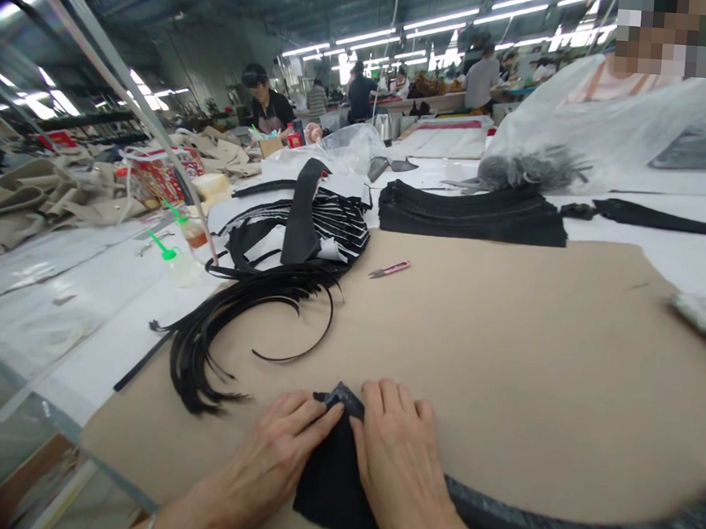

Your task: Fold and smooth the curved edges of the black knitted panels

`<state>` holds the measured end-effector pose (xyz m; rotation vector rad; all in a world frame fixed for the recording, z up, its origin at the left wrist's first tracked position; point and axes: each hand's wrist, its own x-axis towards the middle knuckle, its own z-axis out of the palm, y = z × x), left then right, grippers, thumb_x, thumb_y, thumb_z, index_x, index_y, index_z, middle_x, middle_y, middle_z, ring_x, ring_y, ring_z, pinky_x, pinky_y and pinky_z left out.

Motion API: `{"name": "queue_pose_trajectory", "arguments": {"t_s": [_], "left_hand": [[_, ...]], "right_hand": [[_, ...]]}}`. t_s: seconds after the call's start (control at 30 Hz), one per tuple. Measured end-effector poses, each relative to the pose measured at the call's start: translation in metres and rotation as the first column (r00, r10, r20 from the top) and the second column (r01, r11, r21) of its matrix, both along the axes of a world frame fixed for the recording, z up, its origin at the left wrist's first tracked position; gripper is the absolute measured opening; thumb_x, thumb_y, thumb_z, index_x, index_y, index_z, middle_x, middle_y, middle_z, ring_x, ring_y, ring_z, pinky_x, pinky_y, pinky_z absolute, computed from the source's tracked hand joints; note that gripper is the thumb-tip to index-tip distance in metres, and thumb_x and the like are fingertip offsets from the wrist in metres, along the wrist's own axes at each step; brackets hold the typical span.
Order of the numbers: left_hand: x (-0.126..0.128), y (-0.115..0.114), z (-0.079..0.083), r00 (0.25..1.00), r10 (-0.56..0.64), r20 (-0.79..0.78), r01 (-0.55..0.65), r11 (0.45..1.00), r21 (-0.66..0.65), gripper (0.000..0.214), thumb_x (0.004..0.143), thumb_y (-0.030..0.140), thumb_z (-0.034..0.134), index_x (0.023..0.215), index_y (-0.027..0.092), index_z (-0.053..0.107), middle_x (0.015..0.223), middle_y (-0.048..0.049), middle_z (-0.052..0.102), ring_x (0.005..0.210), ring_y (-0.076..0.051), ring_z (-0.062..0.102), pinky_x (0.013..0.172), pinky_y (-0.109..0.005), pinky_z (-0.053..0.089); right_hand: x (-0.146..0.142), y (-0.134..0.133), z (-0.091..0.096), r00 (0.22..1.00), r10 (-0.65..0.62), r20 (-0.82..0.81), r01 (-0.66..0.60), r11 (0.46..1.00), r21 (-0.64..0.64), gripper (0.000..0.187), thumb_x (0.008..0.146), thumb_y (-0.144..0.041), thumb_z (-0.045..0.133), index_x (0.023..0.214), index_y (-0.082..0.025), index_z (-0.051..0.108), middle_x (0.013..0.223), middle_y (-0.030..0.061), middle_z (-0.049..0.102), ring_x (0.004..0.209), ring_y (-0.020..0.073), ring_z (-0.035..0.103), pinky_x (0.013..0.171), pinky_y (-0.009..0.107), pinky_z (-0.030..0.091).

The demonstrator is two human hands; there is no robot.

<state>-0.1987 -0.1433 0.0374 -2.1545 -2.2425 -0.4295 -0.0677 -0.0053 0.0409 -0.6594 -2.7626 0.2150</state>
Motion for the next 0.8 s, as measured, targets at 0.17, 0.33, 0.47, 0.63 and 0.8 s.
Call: {"name": "queue_pose_trajectory", "arguments": {"t_s": [0.17,0.33,0.47,0.63,0.8], "left_hand": [[0.001,-0.002,-0.003,1.000,-0.010,-0.025,0.011,0.999,0.039,0.039,0.097,0.015,0.033,0.134,0.012,0.044,0.109,-0.0083,0.060,0.097,-0.023,0.050,0.087,-0.039,0.047],[0.000,-0.001,-0.005,1.000,0.000,-0.002,0.000,1.000,0.011,0.039,0.095,0.014,0.038,0.134,0.011,0.043,0.106,-0.0080,0.059,0.096,-0.023,0.050,0.088,-0.038,0.046],[0.001,-0.002,-0.006,1.000,0.010,-0.008,-0.010,1.000,0.012,0.039,0.095,0.014,0.039,0.134,0.012,0.043,0.108,-0.0082,0.059,0.098,-0.023,0.050,0.089,-0.039,0.046],[0.002,-0.002,-0.005,0.999,0.034,-0.001,-0.034,0.999,0.000,0.040,0.093,0.012,0.042,0.133,0.014,0.044,0.111,-0.0078,0.059,0.097,-0.023,0.051,0.089,-0.040,0.046],[0.001,-0.001,-0.002,1.000,0.024,0.008,-0.024,1.000,0.016,0.038,0.093,0.012,0.040,0.130,0.013,0.047,0.108,-0.0082,0.059,0.097,-0.023,0.051,0.087,-0.040,0.047]], "right_hand": [[-0.005,0.001,0.002,0.991,0.126,-0.048,-0.115,0.977,0.180,0.016,0.074,-0.011,0.069,0.080,-0.022,0.059,0.078,0.0019,0.058,0.075,0.0241,0.047,0.069,0.037,0.026],[-0.007,-0.001,-0.009,0.981,0.163,-0.103,-0.137,0.965,0.222,0.015,0.083,-0.010,0.057,0.073,-0.021,0.058,0.069,0.0034,0.055,0.070,0.0238,0.043,0.068,0.037,0.025],[-0.006,-0.005,-0.016,0.977,0.159,-0.144,-0.123,0.965,0.232,0.023,0.089,-0.010,0.046,0.072,-0.021,0.057,0.067,0.0042,0.053,0.067,0.0237,0.042,0.068,0.038,0.025],[-0.004,-0.008,-0.020,0.975,0.151,-0.165,-0.109,0.965,0.239,0.028,0.094,-0.012,0.040,0.072,-0.020,0.057,0.066,0.0041,0.052,0.066,0.0231,0.042,0.068,0.037,0.025],[-0.004,-0.008,-0.021,0.970,0.155,-0.188,-0.112,0.969,0.220,0.030,0.095,-0.012,0.039,0.071,-0.020,0.056,0.065,0.0036,0.051,0.065,0.0219,0.042,0.069,0.036,0.026]]}}
